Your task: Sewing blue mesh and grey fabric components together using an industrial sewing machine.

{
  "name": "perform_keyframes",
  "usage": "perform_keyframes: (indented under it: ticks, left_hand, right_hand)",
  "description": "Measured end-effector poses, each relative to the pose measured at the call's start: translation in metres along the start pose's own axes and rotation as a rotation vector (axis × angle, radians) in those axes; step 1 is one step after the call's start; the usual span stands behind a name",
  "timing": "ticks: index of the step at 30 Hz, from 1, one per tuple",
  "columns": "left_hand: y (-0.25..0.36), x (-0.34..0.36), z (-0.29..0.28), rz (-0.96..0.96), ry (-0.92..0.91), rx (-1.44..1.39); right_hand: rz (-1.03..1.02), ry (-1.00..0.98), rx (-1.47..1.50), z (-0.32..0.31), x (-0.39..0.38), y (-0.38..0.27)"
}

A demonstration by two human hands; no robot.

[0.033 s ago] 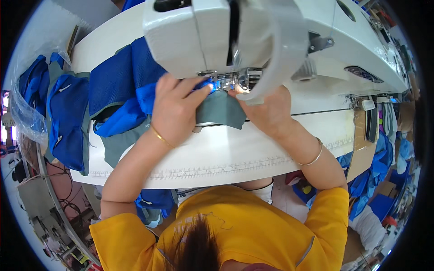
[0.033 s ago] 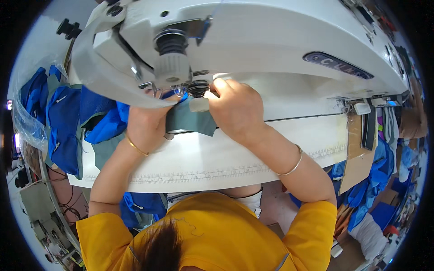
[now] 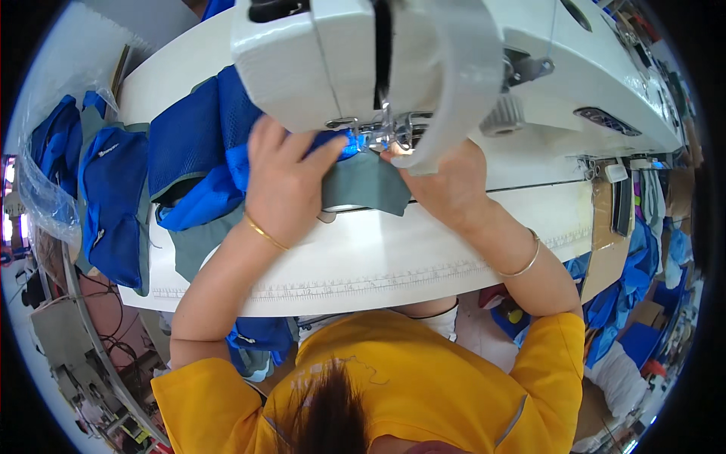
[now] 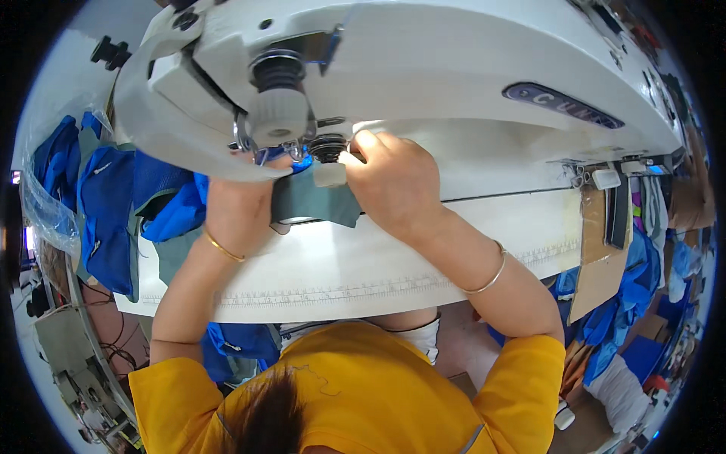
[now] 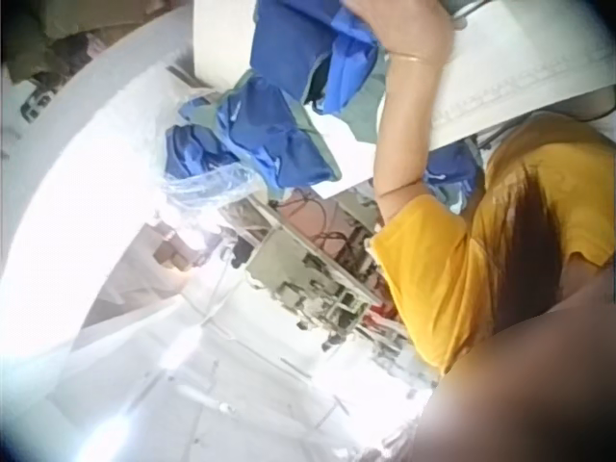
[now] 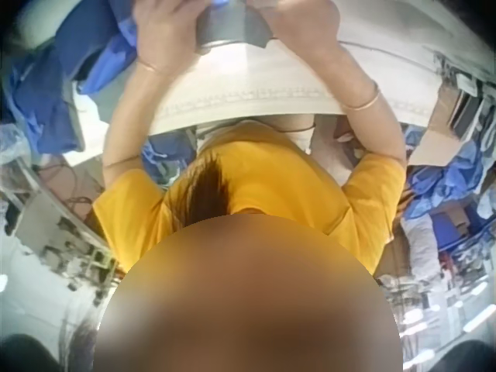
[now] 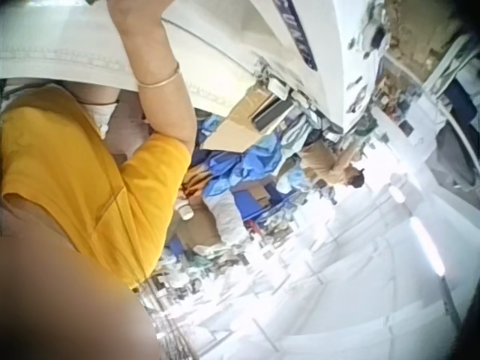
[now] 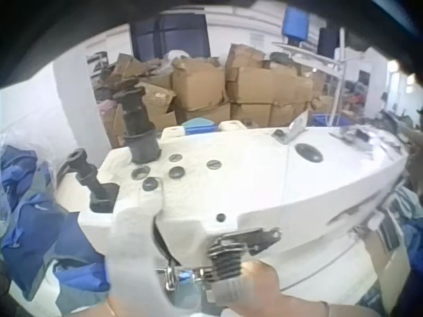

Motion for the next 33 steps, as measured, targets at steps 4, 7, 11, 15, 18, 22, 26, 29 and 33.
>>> perform_keyframes:
  ticks: [4,7,11,15,18,22,26,29,33]
  left_hand:
    - [-0.009,-0.006,-0.013,-0.103,-0.056,0.134]
    - [0.002,-0.004,-0.019,-0.083,-0.198,0.29]
    - [0.009,0.009,-0.03,-0.015,-0.35,0.239]
    - [0.001,0.028,-0.039,0.109,-0.439,0.102]
    - [-0.022,0.015,-0.022,0.251,-0.256,0.099]
    - [-0.025,0.02,-0.014,0.285,-0.214,0.066]
    - [-0.006,0.025,-0.021,0.498,-0.205,0.18]
    - [-0.004,0.013,-0.023,0.565,-0.225,0.124]
    - [-0.007,0.012,-0.009,0.215,-0.405,-0.038]
  right_hand:
    - [-0.011,-0.021,0.032,-0.006,-0.002,-0.001]
    - [-0.018,-0.074,-0.015,-0.004,-0.003,0.001]
    - [-0.019,-0.071,-0.028,-0.004,-0.006,0.001]
    - [-0.009,-0.067,-0.024,-0.003,-0.006,0.002]
    - [-0.03,-0.08,-0.009,-0.004,-0.003,0.0]
    - [-0.021,-0.093,-0.01,-0.003,-0.005,0.001]
    - [-0.016,-0.075,-0.016,-0.003,-0.006,0.003]
    - [-0.021,-0.062,-0.025,-0.002,-0.007,0.0]
    - [-0.003,-0.047,-0.003,0.001,-0.004,0.001]
Point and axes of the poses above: each hand's wrist, its own x-axis towards the middle knuckle, its own z-axis out of the palm, y = z × x, the point moved 5 cm from there along x, towards the middle knuckle, and after that the axes turned 9 degrees about -x, right-handed, at the moved point
